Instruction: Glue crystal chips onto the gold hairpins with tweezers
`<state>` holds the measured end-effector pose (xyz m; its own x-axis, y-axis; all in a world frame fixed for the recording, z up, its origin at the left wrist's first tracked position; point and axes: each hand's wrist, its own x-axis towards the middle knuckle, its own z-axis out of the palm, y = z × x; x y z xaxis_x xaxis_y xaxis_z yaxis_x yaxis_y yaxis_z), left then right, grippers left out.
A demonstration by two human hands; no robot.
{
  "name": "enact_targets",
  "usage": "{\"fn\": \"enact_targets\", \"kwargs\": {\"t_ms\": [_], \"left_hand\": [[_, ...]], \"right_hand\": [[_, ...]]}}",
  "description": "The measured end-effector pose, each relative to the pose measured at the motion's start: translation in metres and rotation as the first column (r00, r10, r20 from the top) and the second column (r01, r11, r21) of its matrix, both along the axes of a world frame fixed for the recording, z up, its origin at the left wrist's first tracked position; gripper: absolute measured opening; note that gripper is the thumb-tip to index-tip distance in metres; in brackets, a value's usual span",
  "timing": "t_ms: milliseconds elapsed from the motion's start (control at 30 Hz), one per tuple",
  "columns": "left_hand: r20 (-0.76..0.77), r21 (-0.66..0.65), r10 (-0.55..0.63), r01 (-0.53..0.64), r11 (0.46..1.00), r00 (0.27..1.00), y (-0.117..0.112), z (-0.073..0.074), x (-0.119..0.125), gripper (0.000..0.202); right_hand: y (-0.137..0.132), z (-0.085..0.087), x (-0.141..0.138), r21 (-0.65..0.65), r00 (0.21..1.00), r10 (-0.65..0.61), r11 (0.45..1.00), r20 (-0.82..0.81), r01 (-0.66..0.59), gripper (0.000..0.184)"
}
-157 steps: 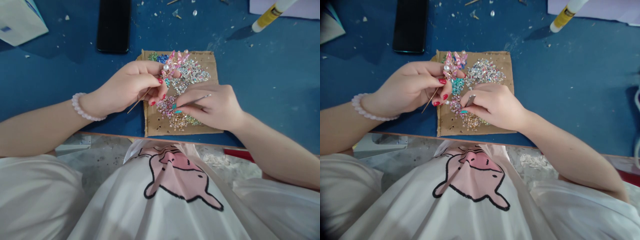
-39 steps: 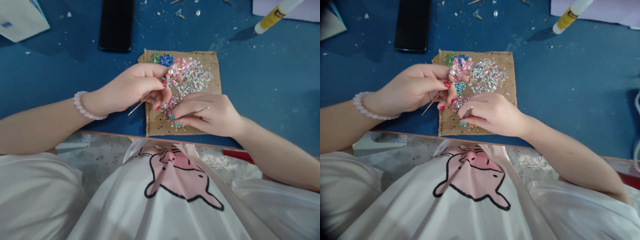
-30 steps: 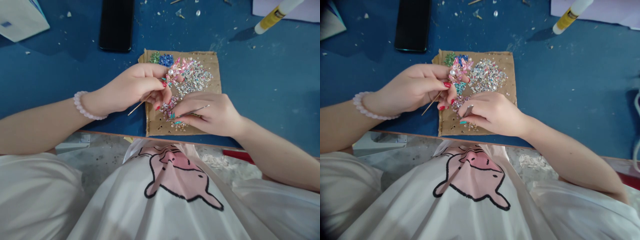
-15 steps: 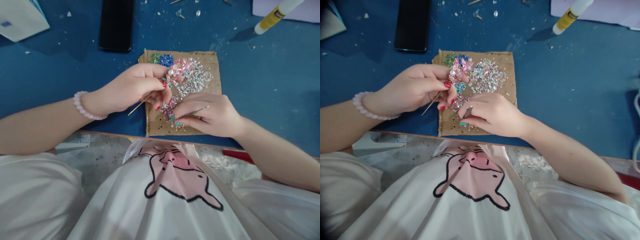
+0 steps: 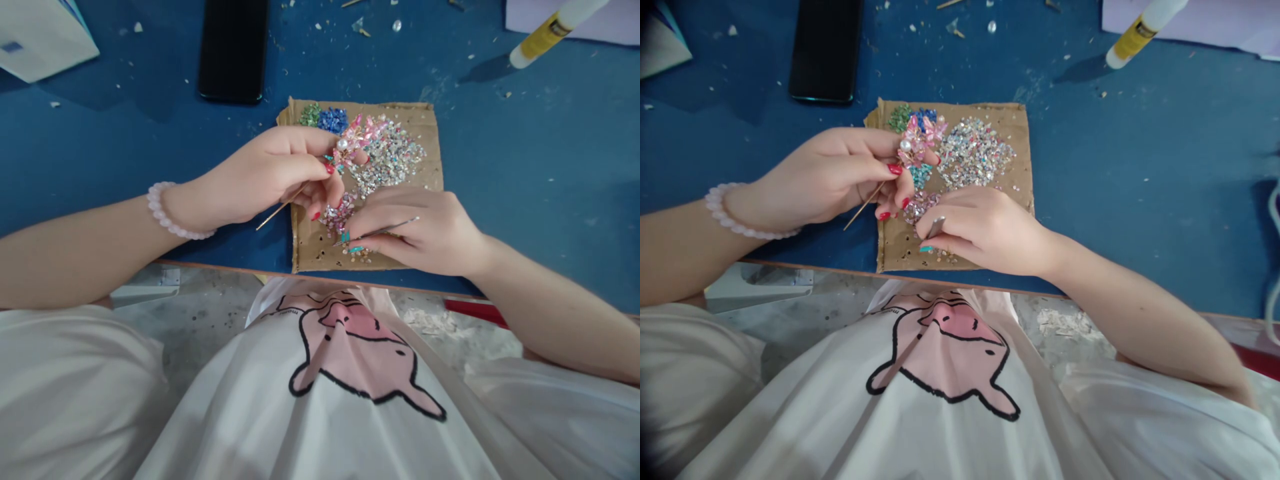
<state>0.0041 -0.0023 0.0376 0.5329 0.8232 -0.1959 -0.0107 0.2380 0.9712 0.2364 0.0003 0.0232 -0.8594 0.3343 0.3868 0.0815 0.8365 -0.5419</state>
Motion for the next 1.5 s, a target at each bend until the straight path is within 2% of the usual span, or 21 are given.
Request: {"fn": "enact_targets", "kwargs": {"t_ms": [1167,1500], "left_hand": [[0.001,0.03,-0.021,0.021,0.999,1.0,-0.0003,-0.0008,-0.001,0.039],[0.012,0.015,-0.013,0.013,1.0,1.0,0.0005,-0.0012,-0.0016,0.039]], "right_hand": [[-0.0005,0.002,0.0006,0.05,1.0,0.012,0.999,0.019,-0.012,0.013],[-0.0023,0.0022,-0.0011,0.023,1.0,0.006,1.0,0.021,-0.006,0.011]]}}
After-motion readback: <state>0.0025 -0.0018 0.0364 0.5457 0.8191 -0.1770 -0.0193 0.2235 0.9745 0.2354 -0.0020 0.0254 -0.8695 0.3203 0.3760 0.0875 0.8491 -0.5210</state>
